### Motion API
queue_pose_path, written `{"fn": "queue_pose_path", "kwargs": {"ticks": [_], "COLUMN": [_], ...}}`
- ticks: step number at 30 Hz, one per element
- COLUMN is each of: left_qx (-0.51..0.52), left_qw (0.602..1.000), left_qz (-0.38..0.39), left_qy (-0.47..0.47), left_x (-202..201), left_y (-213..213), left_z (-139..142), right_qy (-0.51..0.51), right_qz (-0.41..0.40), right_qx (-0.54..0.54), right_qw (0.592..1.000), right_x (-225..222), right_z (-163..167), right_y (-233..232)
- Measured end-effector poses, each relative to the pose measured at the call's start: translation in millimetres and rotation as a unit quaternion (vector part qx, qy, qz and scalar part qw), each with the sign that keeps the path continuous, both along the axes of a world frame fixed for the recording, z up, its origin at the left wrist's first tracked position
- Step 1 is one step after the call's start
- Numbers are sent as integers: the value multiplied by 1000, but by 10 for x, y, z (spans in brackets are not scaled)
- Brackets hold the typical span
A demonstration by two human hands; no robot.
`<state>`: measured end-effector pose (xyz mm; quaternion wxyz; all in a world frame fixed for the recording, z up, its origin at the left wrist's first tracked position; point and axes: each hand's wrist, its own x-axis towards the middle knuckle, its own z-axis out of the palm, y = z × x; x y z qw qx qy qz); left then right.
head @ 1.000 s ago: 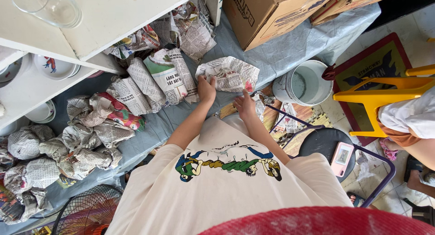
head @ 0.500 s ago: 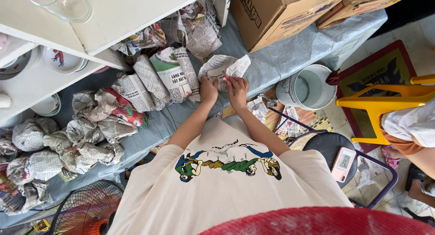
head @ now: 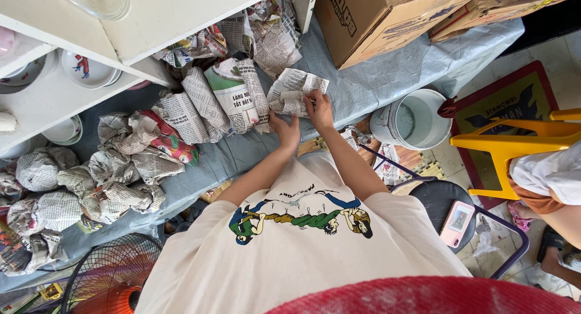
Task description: The person wraps ceramic cups and bowls in sheets of newspaper, folding and tucking the paper around each piece by hand, and places the wrapped pieces in a row on the padded table with the other wrapped items.
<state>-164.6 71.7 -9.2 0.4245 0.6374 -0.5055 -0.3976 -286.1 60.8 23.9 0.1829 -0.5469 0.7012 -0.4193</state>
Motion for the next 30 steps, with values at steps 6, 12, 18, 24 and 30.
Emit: {"fn": "queue_pose_path", "kwargs": {"ticks": [6, 12, 18, 24, 30], "left_qx": [-36, -68, -33, 30, 2], "left_qw": [997, 985, 993, 994, 998], "left_qz": [-68, -124, -103, -31, -40], "left_qy": [-28, -96, -53, 105, 57], "left_x": [43, 165, 109, -29, -58], "left_y": [-129, -211, -309, -264, -296], "left_z": [-37, -41, 0, 33, 19], "right_qy": [36, 103, 10, 101, 127], "right_qz": [5, -56, 86, 78, 53], "right_qx": [-40, 26, -109, 55, -37], "right_qw": [999, 993, 990, 990, 990], "right_x": [2, 30, -52, -270, -328], "right_z": [-19, -74, 33, -55, -139], "right_y": [-19, -26, 416, 474, 269]}}
